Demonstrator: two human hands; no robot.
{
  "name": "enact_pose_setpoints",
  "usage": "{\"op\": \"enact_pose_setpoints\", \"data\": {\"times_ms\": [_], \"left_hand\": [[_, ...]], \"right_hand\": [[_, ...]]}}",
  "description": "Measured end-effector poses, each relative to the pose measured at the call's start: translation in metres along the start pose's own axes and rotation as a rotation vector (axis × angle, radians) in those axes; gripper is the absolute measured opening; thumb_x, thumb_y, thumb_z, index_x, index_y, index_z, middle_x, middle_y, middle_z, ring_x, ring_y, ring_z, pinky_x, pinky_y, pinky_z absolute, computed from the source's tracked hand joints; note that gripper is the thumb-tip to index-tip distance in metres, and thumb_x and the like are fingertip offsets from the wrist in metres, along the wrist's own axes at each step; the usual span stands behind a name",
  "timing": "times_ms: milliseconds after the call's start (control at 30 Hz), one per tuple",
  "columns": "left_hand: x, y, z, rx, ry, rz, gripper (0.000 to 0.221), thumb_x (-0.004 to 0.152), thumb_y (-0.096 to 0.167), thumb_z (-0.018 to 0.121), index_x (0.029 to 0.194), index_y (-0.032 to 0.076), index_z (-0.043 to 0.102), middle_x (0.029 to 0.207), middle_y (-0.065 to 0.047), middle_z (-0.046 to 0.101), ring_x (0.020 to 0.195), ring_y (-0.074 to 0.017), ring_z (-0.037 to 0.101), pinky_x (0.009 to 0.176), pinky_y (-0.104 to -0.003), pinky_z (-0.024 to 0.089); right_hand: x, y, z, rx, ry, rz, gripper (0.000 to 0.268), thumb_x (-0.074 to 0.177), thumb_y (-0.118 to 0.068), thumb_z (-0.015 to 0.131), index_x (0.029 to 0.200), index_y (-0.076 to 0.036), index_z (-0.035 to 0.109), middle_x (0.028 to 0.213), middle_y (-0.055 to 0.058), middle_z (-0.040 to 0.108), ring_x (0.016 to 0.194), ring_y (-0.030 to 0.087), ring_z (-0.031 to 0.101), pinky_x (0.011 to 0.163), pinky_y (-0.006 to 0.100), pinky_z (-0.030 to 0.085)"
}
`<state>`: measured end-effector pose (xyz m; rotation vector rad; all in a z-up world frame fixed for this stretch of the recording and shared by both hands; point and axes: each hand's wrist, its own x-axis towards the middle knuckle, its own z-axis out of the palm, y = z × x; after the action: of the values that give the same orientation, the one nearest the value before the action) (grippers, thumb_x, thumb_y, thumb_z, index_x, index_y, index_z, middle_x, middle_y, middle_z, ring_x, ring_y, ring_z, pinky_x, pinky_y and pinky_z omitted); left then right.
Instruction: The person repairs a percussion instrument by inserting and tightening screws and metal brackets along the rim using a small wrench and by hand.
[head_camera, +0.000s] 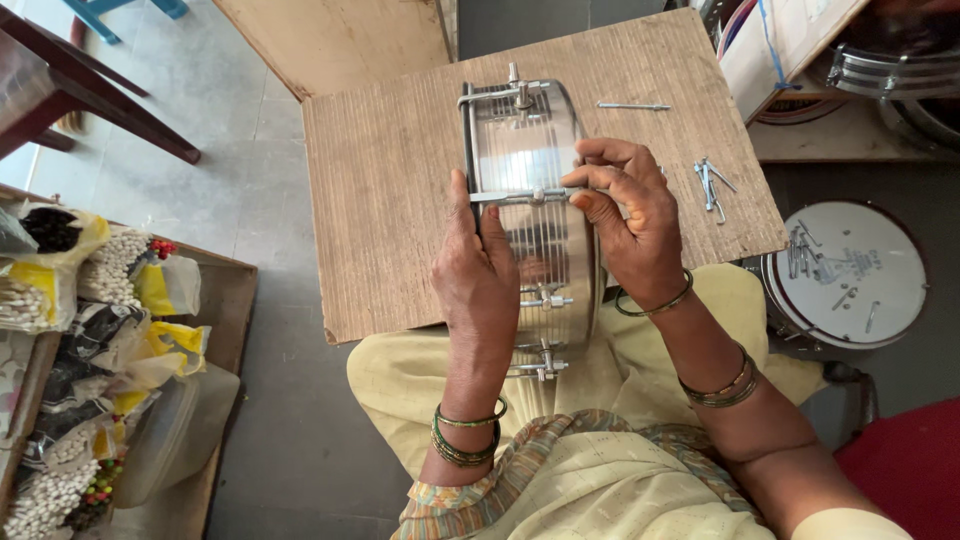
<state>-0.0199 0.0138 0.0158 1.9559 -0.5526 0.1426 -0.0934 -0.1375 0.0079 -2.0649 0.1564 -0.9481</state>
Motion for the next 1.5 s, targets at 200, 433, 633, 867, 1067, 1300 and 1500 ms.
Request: {"op": "enact_pose_setpoints", "data": {"times_ms": [200, 433, 633, 867, 1067, 1300, 1500], "left_hand": [[-0.002, -0.001, 0.000, 0.047, -0.005, 0.022, 0.047, 0.107, 0.016, 0.055, 0.150, 0.000, 0.046, 0.075, -0.018, 0.065, 0.055, -0.0254, 0.064, 0.049, -0.041, 0.047], [0.001, -0.003, 0.002, 0.077, -0.011, 0.029, 0.046, 0.108, 0.016, 0.054, 0.150, 0.000, 0.046, 0.076, -0.019, 0.065, 0.057, -0.0286, 0.065, 0.050, -0.042, 0.047], [0.003, -0.003, 0.001, 0.105, -0.023, 0.033, 0.047, 0.108, 0.015, 0.054, 0.151, 0.000, 0.045, 0.074, -0.020, 0.062, 0.056, -0.0285, 0.062, 0.051, -0.043, 0.047], [0.004, -0.001, 0.001, 0.082, -0.038, 0.008, 0.049, 0.106, 0.013, 0.056, 0.152, 0.001, 0.044, 0.070, -0.019, 0.060, 0.053, -0.0276, 0.061, 0.049, -0.043, 0.046], [0.002, -0.003, 0.002, 0.099, 0.003, 0.106, 0.047, 0.108, 0.013, 0.056, 0.152, 0.001, 0.044, 0.078, -0.020, 0.064, 0.060, -0.0288, 0.065, 0.052, -0.042, 0.047], [0.001, -0.001, -0.001, 0.085, 0.000, 0.033, 0.047, 0.107, 0.014, 0.056, 0.152, 0.003, 0.045, 0.075, -0.020, 0.063, 0.057, -0.0294, 0.064, 0.051, -0.043, 0.047], [0.000, 0.000, -0.003, 0.080, -0.018, 0.039, 0.048, 0.107, 0.014, 0.056, 0.152, 0.003, 0.045, 0.074, -0.020, 0.062, 0.057, -0.0296, 0.063, 0.052, -0.042, 0.048]], "right_hand": [[-0.005, -0.001, 0.005, -0.174, 0.044, -0.001, 0.018, 0.105, -0.020, 0.071, 0.114, -0.005, 0.075, 0.135, 0.009, 0.064, 0.121, 0.022, 0.063, 0.104, 0.038, 0.051], [0.004, 0.002, 0.003, -0.026, 0.039, -0.017, 0.030, 0.106, -0.035, 0.070, 0.112, -0.005, 0.070, 0.138, 0.013, 0.058, 0.126, 0.026, 0.059, 0.109, 0.039, 0.048], [0.009, 0.006, 0.006, -0.208, 0.026, 0.001, 0.028, 0.105, -0.033, 0.068, 0.101, -0.005, 0.072, 0.136, 0.011, 0.065, 0.121, 0.026, 0.064, 0.109, 0.042, 0.047], [0.002, -0.001, 0.003, -0.053, 0.007, -0.061, 0.034, 0.111, -0.038, 0.065, 0.113, -0.005, 0.066, 0.143, 0.015, 0.056, 0.131, 0.029, 0.058, 0.114, 0.042, 0.048], [0.004, 0.009, 0.001, -0.232, 0.007, -0.077, 0.026, 0.104, -0.034, 0.068, 0.114, -0.010, 0.070, 0.147, 0.013, 0.058, 0.131, 0.029, 0.059, 0.116, 0.042, 0.042], [-0.003, 0.006, 0.000, -0.294, -0.015, -0.098, 0.026, 0.108, -0.033, 0.066, 0.114, -0.008, 0.069, 0.147, 0.014, 0.058, 0.136, 0.030, 0.059, 0.126, 0.052, 0.031], [0.005, 0.004, 0.001, -0.036, -0.017, -0.037, 0.028, 0.109, -0.036, 0.063, 0.112, -0.008, 0.065, 0.149, 0.015, 0.053, 0.136, 0.031, 0.055, 0.118, 0.043, 0.044]]}}
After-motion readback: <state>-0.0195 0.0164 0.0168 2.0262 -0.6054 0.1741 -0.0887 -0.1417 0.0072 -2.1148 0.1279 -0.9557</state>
